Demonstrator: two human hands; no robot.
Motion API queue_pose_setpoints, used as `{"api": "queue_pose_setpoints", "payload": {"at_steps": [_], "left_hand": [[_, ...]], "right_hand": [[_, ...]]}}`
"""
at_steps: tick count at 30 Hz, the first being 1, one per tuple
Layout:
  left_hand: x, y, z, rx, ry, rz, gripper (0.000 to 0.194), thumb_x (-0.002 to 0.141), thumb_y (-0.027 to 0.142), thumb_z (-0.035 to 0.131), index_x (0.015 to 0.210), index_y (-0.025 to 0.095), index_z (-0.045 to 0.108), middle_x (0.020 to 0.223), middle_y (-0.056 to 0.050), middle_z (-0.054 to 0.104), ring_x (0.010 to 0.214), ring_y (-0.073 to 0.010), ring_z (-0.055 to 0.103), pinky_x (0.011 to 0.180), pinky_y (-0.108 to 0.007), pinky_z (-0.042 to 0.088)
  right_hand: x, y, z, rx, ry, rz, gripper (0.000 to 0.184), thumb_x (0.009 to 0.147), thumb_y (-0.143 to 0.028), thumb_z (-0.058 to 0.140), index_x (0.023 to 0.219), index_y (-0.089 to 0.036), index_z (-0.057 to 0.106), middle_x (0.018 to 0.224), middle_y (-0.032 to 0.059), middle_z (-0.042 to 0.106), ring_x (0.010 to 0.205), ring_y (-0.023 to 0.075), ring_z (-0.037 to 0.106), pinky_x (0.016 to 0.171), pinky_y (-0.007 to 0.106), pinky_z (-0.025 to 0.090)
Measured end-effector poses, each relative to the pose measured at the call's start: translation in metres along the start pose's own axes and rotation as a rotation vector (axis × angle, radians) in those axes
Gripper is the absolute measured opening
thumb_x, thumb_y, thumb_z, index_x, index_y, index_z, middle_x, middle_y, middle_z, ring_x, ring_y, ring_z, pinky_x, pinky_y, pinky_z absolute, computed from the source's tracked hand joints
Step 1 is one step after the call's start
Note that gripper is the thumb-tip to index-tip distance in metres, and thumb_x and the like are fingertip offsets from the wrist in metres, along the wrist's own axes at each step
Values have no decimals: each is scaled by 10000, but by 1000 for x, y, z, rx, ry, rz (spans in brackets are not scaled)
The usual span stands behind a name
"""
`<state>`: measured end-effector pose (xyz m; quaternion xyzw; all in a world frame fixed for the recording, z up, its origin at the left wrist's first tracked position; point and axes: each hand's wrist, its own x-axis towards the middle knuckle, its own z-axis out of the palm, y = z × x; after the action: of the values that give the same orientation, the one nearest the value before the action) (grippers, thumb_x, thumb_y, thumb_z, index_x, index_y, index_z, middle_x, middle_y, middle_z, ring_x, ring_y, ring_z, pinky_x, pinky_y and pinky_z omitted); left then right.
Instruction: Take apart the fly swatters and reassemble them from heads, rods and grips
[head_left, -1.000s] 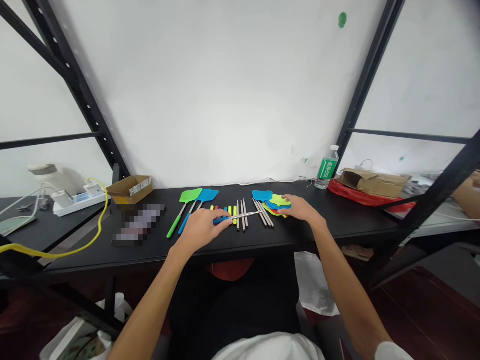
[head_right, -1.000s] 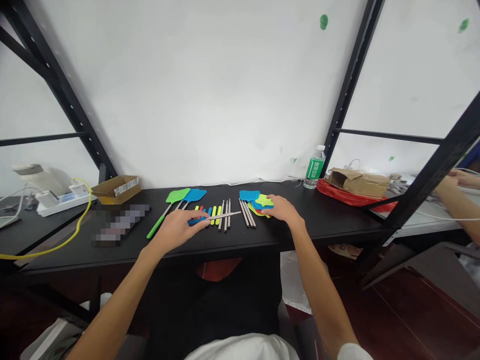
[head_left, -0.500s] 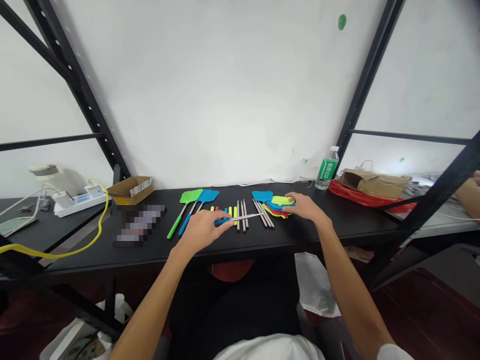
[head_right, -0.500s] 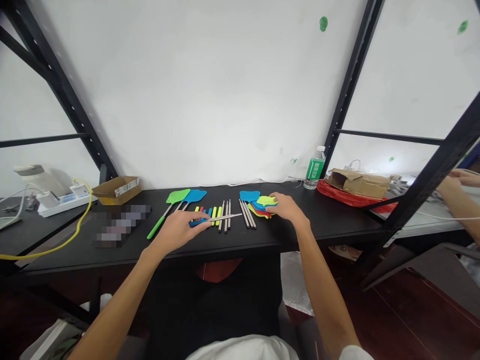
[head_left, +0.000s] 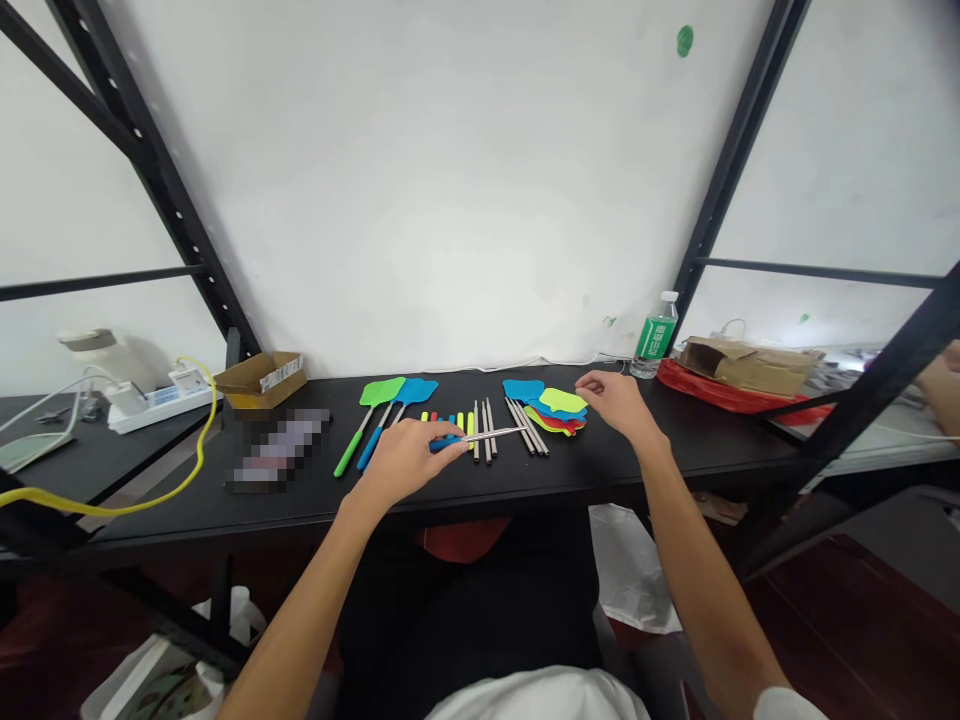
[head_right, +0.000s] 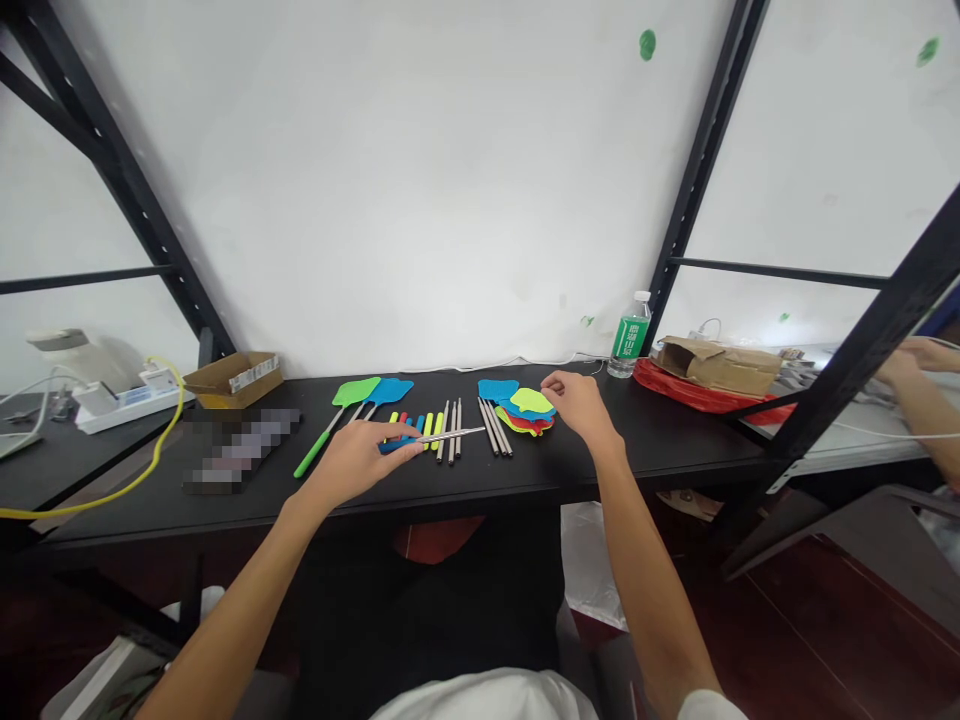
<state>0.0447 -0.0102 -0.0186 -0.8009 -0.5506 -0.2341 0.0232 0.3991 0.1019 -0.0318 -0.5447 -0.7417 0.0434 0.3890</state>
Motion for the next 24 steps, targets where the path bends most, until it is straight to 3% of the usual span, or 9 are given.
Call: {"api": "queue_pose_setpoints", "payload": {"at_steps": [4,9,16,24], "left_hand": [[0,0,0,7,-2,1,395,917,602,493,1044,343,763,868,4,757,709,-199,649,638,-282,394],[0,1,0,3,-2,-3,377,917,584,508,1042,336,764,866,0,760,724,-208,651,639,-283,394],[0,1,0,7,-8,-5,418,918,609,481,1054,332,763,855,-6,756,705,-203,650,640,-290,403],[1,3,-2,7,-23,-3,457,913,632,465,1065,322,764,885,-24,759,723,-212,656,658,-287,410]], "right_hand": [[-1,5,1,-76,-93,75,221,842,-382,615,940,-212,719,882,47,755,834,209,691,751,296,484],[-2,18,8,-190,-259,234,498,731,-537,720,1104,-209,683,1035,81,742,902,257,685,671,300,474],[1,27,17,-176,-305,240,147,707,-333,726,801,-220,737,860,53,748,788,212,693,628,258,453],[-2,19,4,-175,-236,142,129,741,-260,675,810,-229,780,862,53,773,834,226,705,686,269,485]]}}
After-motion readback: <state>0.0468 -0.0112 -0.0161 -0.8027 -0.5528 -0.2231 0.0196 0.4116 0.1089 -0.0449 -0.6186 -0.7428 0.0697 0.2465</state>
